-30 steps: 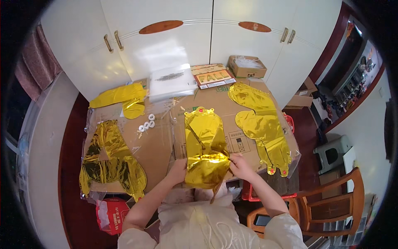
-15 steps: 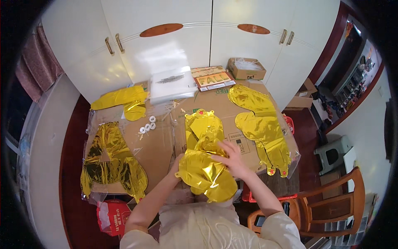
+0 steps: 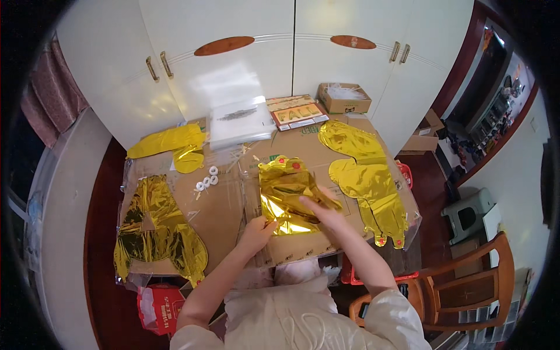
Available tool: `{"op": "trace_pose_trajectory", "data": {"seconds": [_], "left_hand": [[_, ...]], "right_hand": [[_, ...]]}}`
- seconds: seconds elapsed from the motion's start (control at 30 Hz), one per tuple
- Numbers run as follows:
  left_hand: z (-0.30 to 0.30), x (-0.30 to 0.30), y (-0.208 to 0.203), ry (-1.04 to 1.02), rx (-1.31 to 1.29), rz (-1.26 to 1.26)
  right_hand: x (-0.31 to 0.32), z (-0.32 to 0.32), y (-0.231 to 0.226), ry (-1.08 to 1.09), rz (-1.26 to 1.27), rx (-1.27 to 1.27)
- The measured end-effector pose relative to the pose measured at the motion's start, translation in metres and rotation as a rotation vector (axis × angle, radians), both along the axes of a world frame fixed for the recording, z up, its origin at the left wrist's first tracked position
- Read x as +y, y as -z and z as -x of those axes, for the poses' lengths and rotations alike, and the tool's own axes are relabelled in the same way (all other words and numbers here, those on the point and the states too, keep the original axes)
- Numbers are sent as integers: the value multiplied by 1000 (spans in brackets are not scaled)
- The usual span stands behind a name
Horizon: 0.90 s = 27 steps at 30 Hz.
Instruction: Folding gold-colored foil balloons on a table.
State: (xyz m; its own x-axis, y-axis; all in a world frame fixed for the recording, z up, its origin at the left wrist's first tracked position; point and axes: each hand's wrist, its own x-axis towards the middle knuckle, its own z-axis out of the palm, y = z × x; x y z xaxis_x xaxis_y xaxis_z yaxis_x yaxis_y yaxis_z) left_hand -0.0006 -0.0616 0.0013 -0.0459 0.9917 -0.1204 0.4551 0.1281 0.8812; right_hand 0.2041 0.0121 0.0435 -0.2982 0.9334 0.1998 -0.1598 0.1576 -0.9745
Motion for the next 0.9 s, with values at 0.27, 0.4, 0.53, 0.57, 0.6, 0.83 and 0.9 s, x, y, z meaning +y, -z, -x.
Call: {"op": "trace_pose_trajectory", "data": {"seconds": [0.27,0.4,0.53,0.57,0.6,0.83,0.9], "left_hand": [[-1,-5,12,-17,-6,-87],[-1,-9,18,-8,5,-136],[-8,-16,-6,-19,10,-142],[-7,-16,-1,-23,11,-171],[-6,-15,10,-27,12,-200],[-2,-13,24,-9,41,-250],[-6,-18,-2,22,83,-108]], "right_hand": [[5,-26,2,-38,566,260],[-2,-29,10,-272,494,716],[-4,-27,16,48,577,468],[-7,-21,13,71,532,474],[-11,-16,12,94,486,480],[-20,-30,19,57,574,552],[-28,-33,24,111,506,474]]}}
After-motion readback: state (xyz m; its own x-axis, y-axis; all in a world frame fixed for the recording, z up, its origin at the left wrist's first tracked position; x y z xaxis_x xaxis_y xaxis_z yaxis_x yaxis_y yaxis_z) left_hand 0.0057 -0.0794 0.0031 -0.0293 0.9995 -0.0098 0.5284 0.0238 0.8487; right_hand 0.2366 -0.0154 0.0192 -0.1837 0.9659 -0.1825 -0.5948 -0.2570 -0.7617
